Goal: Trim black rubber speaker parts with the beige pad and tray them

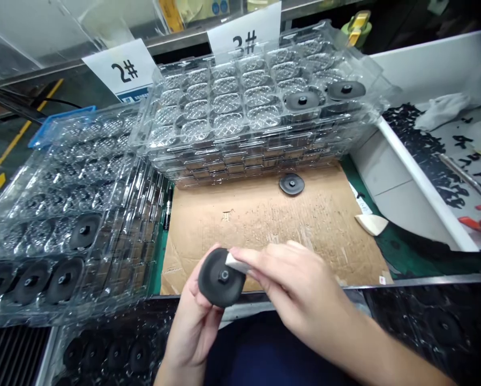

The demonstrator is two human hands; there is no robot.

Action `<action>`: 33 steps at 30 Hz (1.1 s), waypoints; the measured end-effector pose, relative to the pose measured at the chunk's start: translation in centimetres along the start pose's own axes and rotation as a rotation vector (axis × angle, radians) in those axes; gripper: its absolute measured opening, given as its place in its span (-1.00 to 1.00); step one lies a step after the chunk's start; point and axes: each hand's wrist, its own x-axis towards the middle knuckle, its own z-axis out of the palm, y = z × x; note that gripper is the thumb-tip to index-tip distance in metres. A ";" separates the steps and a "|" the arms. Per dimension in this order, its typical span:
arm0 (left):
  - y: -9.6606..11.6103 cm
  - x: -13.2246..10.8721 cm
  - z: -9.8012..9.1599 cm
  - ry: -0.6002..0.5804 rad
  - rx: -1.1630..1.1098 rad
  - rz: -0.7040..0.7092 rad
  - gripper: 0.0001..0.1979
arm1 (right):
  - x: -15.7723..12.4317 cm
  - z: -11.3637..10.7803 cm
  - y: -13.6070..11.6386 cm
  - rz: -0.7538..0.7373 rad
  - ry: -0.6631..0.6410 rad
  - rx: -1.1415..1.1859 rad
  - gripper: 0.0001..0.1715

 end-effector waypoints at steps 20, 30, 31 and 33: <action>0.4 0.9 1.4 -0.155 -0.221 0.090 -0.52 | -2.4 0.1 2.3 0.386 0.344 0.434 -0.68; -0.4 0.6 0.0 -0.116 -0.197 0.024 -0.58 | 0.7 1.3 -1.2 -0.133 -0.071 0.225 -0.71; -0.4 0.6 0.2 -0.096 -0.186 0.022 -0.59 | 1.0 1.4 -1.3 -0.089 -0.046 0.191 -0.71; -0.2 0.5 0.9 -0.037 -0.133 0.005 -0.65 | 1.3 1.5 -1.6 -0.057 0.089 0.071 -0.68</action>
